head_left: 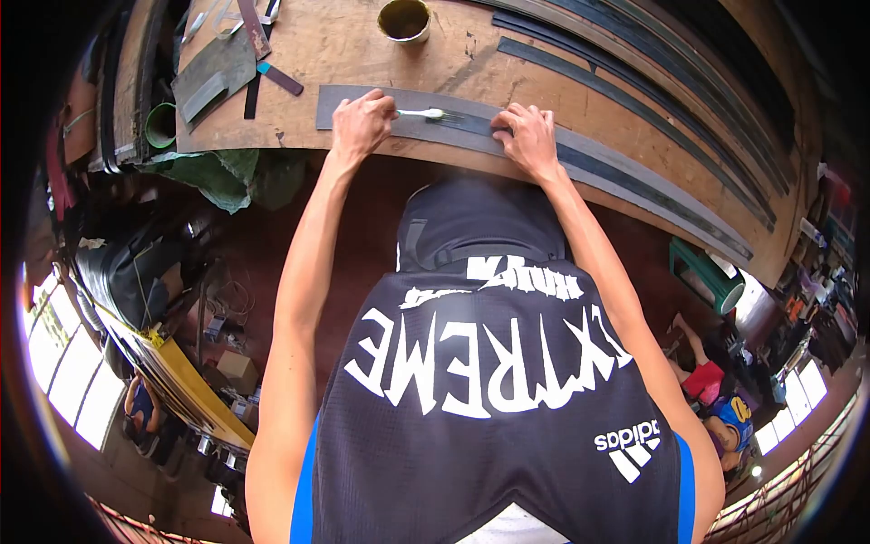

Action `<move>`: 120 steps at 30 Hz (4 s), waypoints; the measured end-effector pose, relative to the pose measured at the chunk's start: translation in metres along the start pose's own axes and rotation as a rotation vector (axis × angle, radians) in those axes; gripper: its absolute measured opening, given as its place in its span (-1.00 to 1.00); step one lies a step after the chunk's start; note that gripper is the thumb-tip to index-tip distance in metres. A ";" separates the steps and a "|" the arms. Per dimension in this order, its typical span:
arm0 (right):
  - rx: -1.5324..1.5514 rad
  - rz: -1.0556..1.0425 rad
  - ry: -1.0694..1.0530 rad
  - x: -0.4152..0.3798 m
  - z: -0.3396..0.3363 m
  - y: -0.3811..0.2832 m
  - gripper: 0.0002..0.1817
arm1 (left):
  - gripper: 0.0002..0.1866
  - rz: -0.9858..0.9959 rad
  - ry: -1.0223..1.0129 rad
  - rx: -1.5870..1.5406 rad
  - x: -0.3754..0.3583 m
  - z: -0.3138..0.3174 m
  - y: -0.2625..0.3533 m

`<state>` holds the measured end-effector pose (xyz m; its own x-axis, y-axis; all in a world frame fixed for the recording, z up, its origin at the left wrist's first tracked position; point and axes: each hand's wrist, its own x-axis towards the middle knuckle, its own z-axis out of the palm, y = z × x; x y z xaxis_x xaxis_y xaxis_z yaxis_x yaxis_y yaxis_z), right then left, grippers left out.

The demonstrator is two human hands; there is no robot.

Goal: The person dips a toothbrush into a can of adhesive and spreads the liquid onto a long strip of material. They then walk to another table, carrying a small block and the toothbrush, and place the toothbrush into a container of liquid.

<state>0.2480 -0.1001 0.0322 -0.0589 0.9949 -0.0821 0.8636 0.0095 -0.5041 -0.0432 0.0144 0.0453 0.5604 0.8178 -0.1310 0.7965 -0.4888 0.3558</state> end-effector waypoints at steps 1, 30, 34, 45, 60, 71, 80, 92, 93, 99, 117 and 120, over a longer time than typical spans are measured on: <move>0.003 -0.003 0.001 -0.001 0.001 0.001 -0.85 | -0.87 -0.002 0.000 0.003 -0.004 -0.004 -0.004; 0.019 0.007 -0.019 0.003 0.002 0.003 -0.84 | -0.83 -0.641 0.532 -0.937 -0.079 -0.010 0.022; 0.028 -0.001 -0.032 0.003 0.000 0.003 -0.84 | -0.87 -0.451 0.363 -0.668 -0.071 0.010 0.052; 0.044 -0.015 -0.048 0.006 -0.005 0.002 -0.84 | -0.87 -0.353 0.263 -0.326 -0.051 0.056 0.088; 0.062 -0.023 -0.053 0.006 -0.005 0.004 -0.85 | -0.87 -0.323 0.238 0.023 -0.047 0.010 0.031; 0.069 -0.022 -0.044 0.008 -0.001 0.006 -0.83 | -0.89 -0.329 0.265 -0.332 -0.051 0.027 0.096; 0.067 -0.004 -0.076 0.007 -0.006 0.003 -0.83 | -0.86 -0.387 0.325 -0.186 -0.053 0.050 0.073; 0.004 -0.108 -0.052 0.004 -0.004 0.006 -0.88 | -0.92 -0.529 0.625 -0.342 -0.079 0.017 0.051; -0.029 -0.145 -0.039 0.002 -0.003 0.007 -0.89 | -0.91 -0.526 0.669 -0.366 -0.081 0.012 0.049; -0.071 -0.265 0.045 -0.006 0.007 0.016 -0.93 | -0.88 -0.524 0.605 -0.519 -0.085 0.007 0.055; 0.052 -0.069 0.100 -0.032 -0.022 0.031 -0.84 | -0.88 -0.272 0.170 -0.426 -0.046 0.035 0.106; 0.022 -0.078 0.070 -0.036 -0.021 0.040 -0.85 | -0.87 -0.133 0.146 -0.330 -0.027 0.049 0.111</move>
<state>0.2952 -0.1335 0.0329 -0.0900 0.9958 0.0186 0.8465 0.0863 -0.5254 0.0408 -0.0771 0.0433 0.3999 0.9138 -0.0716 0.7311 -0.2708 0.6262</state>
